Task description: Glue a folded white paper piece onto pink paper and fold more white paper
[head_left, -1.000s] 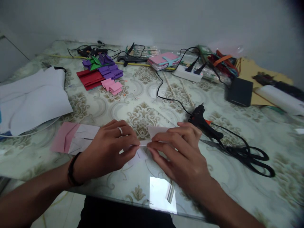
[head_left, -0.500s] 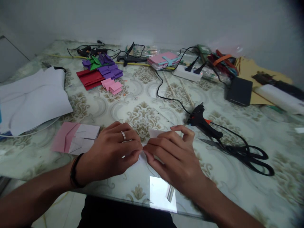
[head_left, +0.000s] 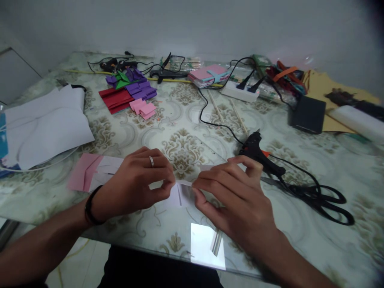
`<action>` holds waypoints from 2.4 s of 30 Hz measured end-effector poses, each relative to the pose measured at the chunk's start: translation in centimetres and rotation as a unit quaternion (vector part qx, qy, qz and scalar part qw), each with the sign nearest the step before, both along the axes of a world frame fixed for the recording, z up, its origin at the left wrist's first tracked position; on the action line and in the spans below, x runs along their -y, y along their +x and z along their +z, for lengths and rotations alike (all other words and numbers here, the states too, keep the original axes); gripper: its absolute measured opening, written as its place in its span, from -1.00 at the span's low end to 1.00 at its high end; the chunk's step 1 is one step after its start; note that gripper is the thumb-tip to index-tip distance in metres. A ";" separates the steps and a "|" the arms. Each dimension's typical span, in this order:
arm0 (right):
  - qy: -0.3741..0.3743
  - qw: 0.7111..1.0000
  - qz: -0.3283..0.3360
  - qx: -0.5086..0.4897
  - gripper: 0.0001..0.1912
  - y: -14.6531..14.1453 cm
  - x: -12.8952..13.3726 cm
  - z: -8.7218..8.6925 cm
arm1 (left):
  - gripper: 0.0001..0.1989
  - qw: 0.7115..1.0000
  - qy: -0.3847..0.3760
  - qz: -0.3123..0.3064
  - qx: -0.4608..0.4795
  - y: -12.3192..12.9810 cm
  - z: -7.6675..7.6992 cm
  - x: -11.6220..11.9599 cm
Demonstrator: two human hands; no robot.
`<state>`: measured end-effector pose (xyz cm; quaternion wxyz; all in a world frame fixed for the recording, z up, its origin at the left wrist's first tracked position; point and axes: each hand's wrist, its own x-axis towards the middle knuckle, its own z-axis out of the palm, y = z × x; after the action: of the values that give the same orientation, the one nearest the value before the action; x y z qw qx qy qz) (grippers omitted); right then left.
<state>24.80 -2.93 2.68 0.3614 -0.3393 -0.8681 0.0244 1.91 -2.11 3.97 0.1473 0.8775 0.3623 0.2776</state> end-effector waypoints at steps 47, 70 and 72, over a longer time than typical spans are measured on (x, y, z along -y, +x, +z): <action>0.009 1.000 0.018 0.008 -0.88 -0.3 0.2 -1.4 | -0.87 1.000 -0.015 0.007 0.012 0.6 -1.2 0.6; -0.013 1.000 0.020 -0.010 -0.91 -0.5 0.2 -1.6 | -0.85 1.000 0.019 -0.001 0.004 1.0 -1.2 1.0; -0.015 0.999 0.032 -0.006 -0.91 -0.8 0.4 -1.6 | -0.84 1.000 0.021 -0.005 0.000 1.2 -1.4 1.2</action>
<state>24.03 -3.31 1.05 0.3603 -0.3170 -0.8759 0.0507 3.11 -3.35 2.57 0.1298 0.8824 0.3516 0.2843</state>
